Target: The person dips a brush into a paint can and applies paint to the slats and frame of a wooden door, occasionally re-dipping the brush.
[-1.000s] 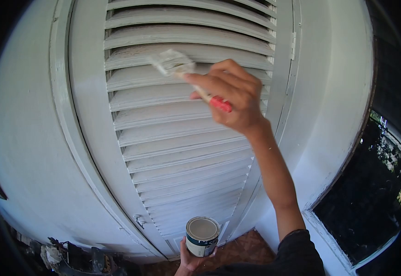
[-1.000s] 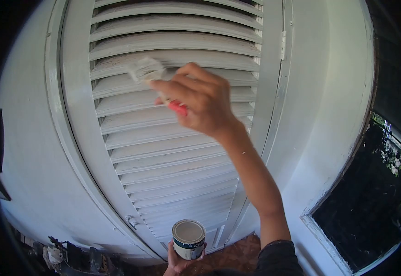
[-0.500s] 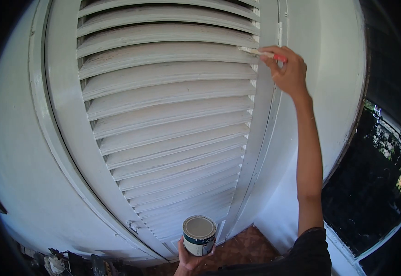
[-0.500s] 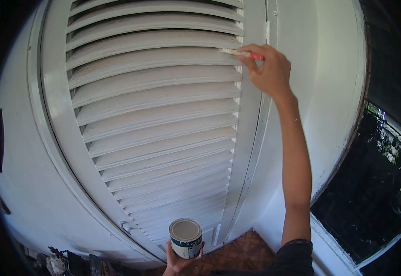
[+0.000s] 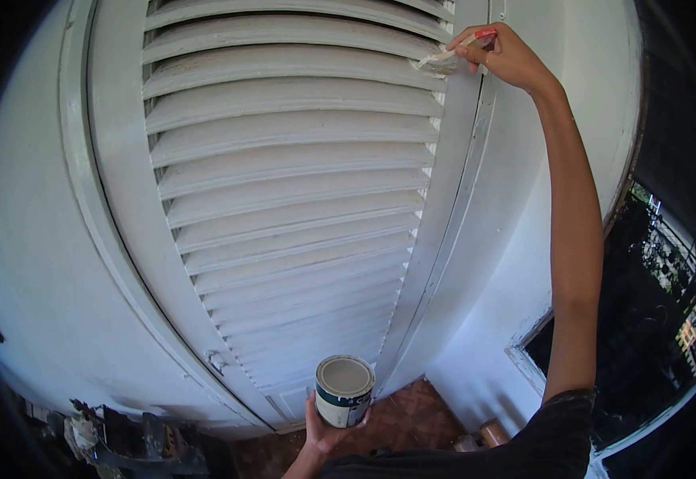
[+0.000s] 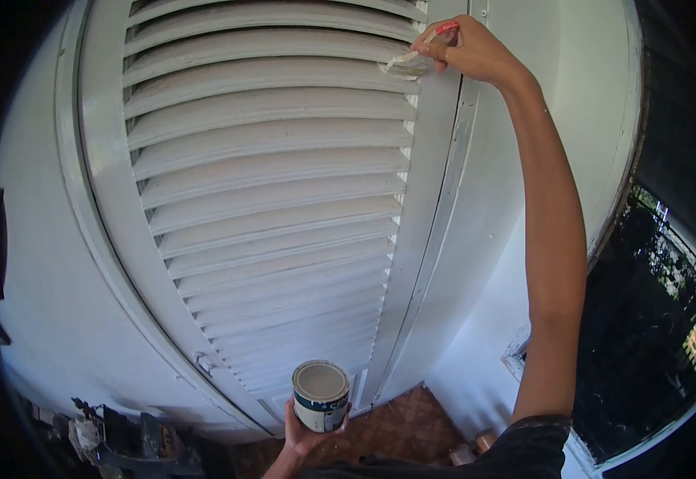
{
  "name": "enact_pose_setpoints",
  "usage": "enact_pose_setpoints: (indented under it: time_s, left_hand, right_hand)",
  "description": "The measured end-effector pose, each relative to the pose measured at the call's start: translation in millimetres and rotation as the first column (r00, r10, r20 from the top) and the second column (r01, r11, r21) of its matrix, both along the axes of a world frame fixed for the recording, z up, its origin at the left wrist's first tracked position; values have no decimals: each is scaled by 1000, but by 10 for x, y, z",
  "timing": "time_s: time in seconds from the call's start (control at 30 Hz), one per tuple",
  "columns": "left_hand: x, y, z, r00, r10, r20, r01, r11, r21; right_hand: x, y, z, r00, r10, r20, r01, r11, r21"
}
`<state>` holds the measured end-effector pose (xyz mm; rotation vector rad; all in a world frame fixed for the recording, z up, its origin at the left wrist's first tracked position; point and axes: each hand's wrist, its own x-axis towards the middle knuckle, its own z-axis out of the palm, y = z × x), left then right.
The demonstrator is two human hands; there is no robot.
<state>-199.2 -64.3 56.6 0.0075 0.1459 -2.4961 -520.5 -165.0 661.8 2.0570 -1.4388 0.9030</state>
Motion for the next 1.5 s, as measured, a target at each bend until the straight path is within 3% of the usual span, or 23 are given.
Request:
enact_pose_setpoints:
  time_s: [0.13,0.33,0.43,0.57,0.73,0.83,0.93,1.03,1.13,1.23,1.27,1.37,1.5]
  left_hand:
    - [-82,168,26,1000,16,12,-16,999,30]
    - [-179,278,58,999,32,19,-32,999,16]
    - [-226,281,56,999,41,20,-42,999,18]
    - [-344,238,140,998,59,-23,-57,996,67]
    - [-452,178,124,998,63,5,-63,996,67]
    - [-529,134,-25,997,72,35,-74,996,55]
    - [-556,124,-29,997,73,18,-74,995,62]
    - [-595,71,-43,996,83,-15,-81,994,75]
    - [-602,62,-74,993,117,27,-119,985,128]
    - [-584,22,-77,990,138,0,-137,979,149]
    - [-579,8,-68,990,142,-13,-139,980,145]
    - [-574,-20,-21,986,164,-20,-158,972,174]
    - [-561,-51,4,985,174,-6,-171,969,181]
  right_hand:
    - [-15,60,-21,994,16,-110,-14,1000,12]
    - [78,501,-537,969,243,-39,-245,939,-243]
    - [161,552,-707,857,16,-514,-322,796,-512]
    - [150,375,-920,735,-61,-675,-424,736,-528]
    - [118,-93,-1073,668,-129,-733,-593,503,-629]
    - [133,-382,-1098,692,-124,-711,-584,483,-653]
    - [65,-511,-1144,788,11,-615,-522,542,-659]
    - [77,-517,-1230,854,357,-378,-518,649,-557]
    - [34,-403,-1202,847,493,-200,-527,722,-449]
    - [-76,-368,-1109,856,507,-105,-509,789,-344]
    - [-85,-367,-1103,806,589,-48,-572,758,-314]
    - [-197,-319,-1113,784,619,45,-587,763,-269]
    - [-354,-209,-1196,749,628,213,-554,769,-319]
